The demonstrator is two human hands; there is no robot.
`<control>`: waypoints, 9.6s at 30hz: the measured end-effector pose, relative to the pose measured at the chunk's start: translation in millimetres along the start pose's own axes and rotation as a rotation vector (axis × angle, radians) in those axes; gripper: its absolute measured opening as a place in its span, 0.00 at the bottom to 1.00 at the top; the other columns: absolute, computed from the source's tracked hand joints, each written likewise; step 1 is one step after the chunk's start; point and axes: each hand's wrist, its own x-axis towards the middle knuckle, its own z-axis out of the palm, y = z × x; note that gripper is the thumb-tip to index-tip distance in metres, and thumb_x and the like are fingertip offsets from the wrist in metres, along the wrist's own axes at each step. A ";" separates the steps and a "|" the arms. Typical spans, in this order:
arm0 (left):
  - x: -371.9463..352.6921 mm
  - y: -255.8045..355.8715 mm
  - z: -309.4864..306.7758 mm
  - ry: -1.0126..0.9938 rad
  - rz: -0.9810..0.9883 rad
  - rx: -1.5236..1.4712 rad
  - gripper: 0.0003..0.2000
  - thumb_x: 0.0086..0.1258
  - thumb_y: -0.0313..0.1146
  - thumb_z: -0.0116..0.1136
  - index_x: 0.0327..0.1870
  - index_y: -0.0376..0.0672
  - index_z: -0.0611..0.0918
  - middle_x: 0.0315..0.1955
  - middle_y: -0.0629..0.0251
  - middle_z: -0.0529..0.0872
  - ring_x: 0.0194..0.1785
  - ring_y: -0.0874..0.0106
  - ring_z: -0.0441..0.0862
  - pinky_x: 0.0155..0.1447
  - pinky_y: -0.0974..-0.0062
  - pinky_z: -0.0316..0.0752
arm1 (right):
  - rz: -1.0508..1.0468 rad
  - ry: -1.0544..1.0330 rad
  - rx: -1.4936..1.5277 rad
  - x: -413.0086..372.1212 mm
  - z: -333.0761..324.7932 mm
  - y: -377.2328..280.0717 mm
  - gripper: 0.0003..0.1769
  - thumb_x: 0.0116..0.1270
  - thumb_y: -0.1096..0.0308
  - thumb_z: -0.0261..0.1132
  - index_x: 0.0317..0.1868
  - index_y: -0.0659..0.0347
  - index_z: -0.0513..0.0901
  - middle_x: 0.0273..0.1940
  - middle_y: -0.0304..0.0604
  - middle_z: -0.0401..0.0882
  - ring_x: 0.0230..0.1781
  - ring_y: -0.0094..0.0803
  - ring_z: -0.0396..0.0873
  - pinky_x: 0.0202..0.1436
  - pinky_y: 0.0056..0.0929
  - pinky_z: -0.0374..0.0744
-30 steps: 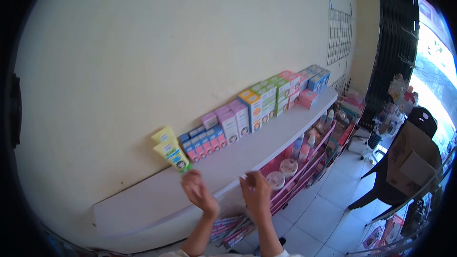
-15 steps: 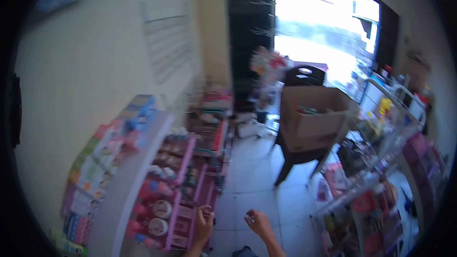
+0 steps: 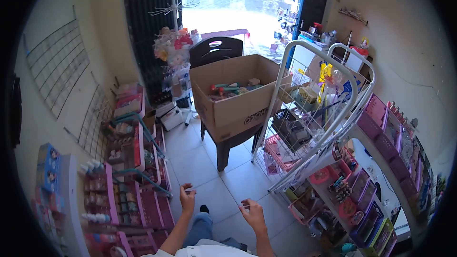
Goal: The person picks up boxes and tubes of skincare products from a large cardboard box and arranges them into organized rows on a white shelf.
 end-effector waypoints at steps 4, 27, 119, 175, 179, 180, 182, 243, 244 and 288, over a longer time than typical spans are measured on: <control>60.2 11.6 42.0 -0.119 0.013 0.013 0.14 0.51 0.21 0.54 0.40 0.38 0.70 0.36 0.63 0.74 0.29 0.74 0.73 0.34 0.78 0.69 | 0.085 0.055 -0.001 55.2 7.9 2.6 0.12 0.51 0.67 0.62 0.35 0.66 0.77 0.32 0.49 0.78 0.31 0.35 0.78 0.37 0.27 0.76; 378.0 165.7 165.9 -0.176 0.433 -0.148 0.05 0.57 0.21 0.48 0.33 0.37 0.73 0.26 0.68 0.76 0.29 0.79 0.73 0.35 0.82 0.68 | -0.206 0.452 0.147 410.5 -47.3 -138.4 0.07 0.53 0.72 0.60 0.33 0.63 0.77 0.29 0.42 0.77 0.27 0.26 0.77 0.30 0.21 0.74; 32.1 192.0 -66.8 0.548 0.044 -0.351 0.36 0.44 0.20 0.65 0.56 0.42 0.58 0.42 0.57 0.72 0.42 0.68 0.76 0.41 0.71 0.76 | -0.455 -1.452 0.639 193.3 110.5 -265.6 0.26 0.37 0.73 0.69 0.38 0.65 0.67 0.30 0.41 0.71 0.27 0.22 0.70 0.29 0.19 0.71; -510.8 146.6 -414.1 1.533 0.497 -0.234 0.27 0.43 0.15 0.58 0.44 0.44 0.60 0.34 0.63 0.67 0.41 0.74 0.69 0.46 0.71 0.70 | -1.396 -1.583 0.406 -496.4 226.1 -340.8 0.15 0.42 0.75 0.69 0.34 0.66 0.78 0.31 0.45 0.78 0.33 0.33 0.78 0.37 0.24 0.75; -504.2 145.3 -413.6 1.514 0.593 -0.070 0.28 0.46 0.17 0.59 0.46 0.44 0.58 0.32 0.64 0.67 0.38 0.75 0.68 0.44 0.73 0.68 | -1.377 -1.621 0.381 -495.3 227.3 -341.8 0.17 0.43 0.74 0.69 0.36 0.66 0.78 0.33 0.45 0.79 0.35 0.31 0.79 0.38 0.24 0.76; -503.6 145.6 -413.9 1.535 0.635 -0.026 0.28 0.47 0.17 0.58 0.47 0.44 0.57 0.32 0.64 0.67 0.38 0.75 0.68 0.43 0.73 0.68 | -1.341 -1.658 0.379 -496.6 228.1 -342.2 0.17 0.43 0.74 0.69 0.37 0.66 0.78 0.33 0.45 0.79 0.35 0.31 0.79 0.39 0.24 0.76; -503.5 143.4 -414.3 1.556 0.651 -0.017 0.27 0.50 0.21 0.57 0.49 0.44 0.56 0.32 0.64 0.66 0.37 0.75 0.68 0.43 0.72 0.68 | -1.353 -1.647 0.383 -496.3 236.5 -339.1 0.18 0.43 0.75 0.68 0.38 0.67 0.77 0.34 0.45 0.79 0.36 0.30 0.79 0.40 0.24 0.77; -442.4 115.8 -341.2 1.352 0.707 0.713 0.37 0.46 0.29 0.58 0.56 0.43 0.48 0.59 0.48 0.45 0.62 0.58 0.44 0.60 0.60 0.40 | -1.066 -1.230 0.663 -397.3 186.0 -276.6 0.19 0.48 0.77 0.65 0.43 0.64 0.73 0.34 0.43 0.76 0.27 0.23 0.76 0.32 0.21 0.77; -433.2 115.8 -335.7 1.306 0.736 0.690 0.37 0.46 0.29 0.58 0.56 0.43 0.48 0.59 0.48 0.45 0.62 0.58 0.44 0.60 0.60 0.40 | -1.057 -1.173 0.664 -381.9 186.1 -270.1 0.19 0.48 0.77 0.65 0.43 0.64 0.73 0.34 0.43 0.76 0.27 0.23 0.76 0.32 0.21 0.77; 309.0 103.0 25.1 0.162 0.107 -0.341 0.16 0.51 0.20 0.48 0.44 0.40 0.68 0.42 0.66 0.70 0.33 0.79 0.69 0.35 0.82 0.65 | -0.277 0.629 0.540 256.8 -9.0 -149.4 0.09 0.56 0.74 0.56 0.39 0.61 0.76 0.25 0.40 0.77 0.23 0.23 0.77 0.27 0.19 0.76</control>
